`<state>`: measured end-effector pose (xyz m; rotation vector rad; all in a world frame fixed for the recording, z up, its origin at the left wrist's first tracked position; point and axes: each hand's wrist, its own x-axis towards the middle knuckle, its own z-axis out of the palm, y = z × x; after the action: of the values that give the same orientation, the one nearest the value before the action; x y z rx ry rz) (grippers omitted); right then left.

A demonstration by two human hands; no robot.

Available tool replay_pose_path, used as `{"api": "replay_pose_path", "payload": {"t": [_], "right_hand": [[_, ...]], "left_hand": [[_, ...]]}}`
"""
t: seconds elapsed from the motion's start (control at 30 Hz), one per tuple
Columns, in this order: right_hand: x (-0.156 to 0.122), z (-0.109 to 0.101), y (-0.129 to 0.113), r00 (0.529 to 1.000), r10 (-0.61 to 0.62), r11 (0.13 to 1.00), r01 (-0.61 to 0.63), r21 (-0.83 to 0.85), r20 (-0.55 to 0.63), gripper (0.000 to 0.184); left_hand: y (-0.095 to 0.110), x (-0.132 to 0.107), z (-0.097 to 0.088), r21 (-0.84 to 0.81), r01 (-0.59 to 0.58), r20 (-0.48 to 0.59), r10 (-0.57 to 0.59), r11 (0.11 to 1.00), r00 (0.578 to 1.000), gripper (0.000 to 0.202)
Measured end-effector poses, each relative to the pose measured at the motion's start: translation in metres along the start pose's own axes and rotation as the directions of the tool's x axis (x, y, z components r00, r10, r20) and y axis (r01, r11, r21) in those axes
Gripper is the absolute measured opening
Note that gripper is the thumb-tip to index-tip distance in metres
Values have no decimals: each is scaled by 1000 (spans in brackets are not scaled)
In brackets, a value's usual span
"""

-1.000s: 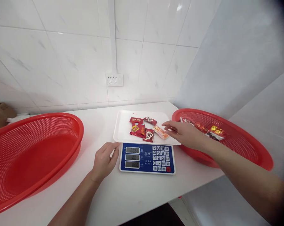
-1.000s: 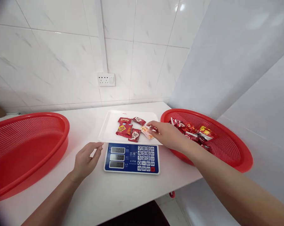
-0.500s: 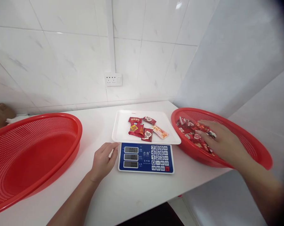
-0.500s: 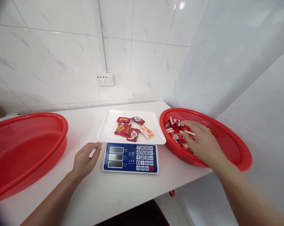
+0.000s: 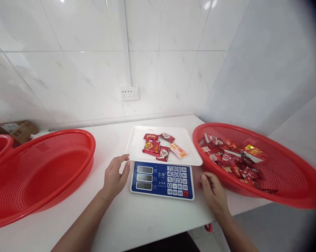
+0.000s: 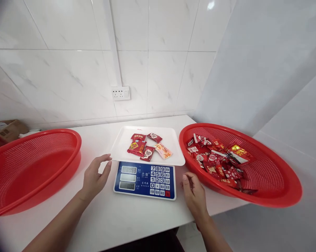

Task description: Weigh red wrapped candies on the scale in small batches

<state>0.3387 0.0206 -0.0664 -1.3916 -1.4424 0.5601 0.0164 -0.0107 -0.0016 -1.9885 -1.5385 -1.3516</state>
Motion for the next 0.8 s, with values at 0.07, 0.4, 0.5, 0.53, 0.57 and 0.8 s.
{"api": "replay_pose_path", "payload": {"t": [0.07, 0.4, 0.5, 0.53, 0.57, 0.8], "right_hand": [[8, 1, 0, 989, 109, 992, -116, 59, 98, 36], [10, 5, 11, 954, 130, 971, -177, 158, 269, 39], [9, 4, 14, 955, 118, 972, -166, 163, 274, 37], [8, 4, 15, 954, 115, 973, -165, 163, 279, 36], [8, 4, 15, 952, 112, 973, -164, 164, 286, 36], [8, 5, 17, 951, 127, 968, -181, 175, 284, 38]], "left_hand": [[9, 11, 0, 4, 25, 46, -25, 1000, 999, 21], [33, 99, 47, 77, 261, 705, -237, 962, 668, 56], [34, 107, 56, 99, 295, 740, -269, 950, 617, 60], [36, 108, 57, 98, 309, 748, -275, 946, 604, 57], [38, 108, 57, 94, 324, 756, -279, 941, 592, 53], [46, 120, 25, 91, 413, 718, -347, 906, 603, 28]]}}
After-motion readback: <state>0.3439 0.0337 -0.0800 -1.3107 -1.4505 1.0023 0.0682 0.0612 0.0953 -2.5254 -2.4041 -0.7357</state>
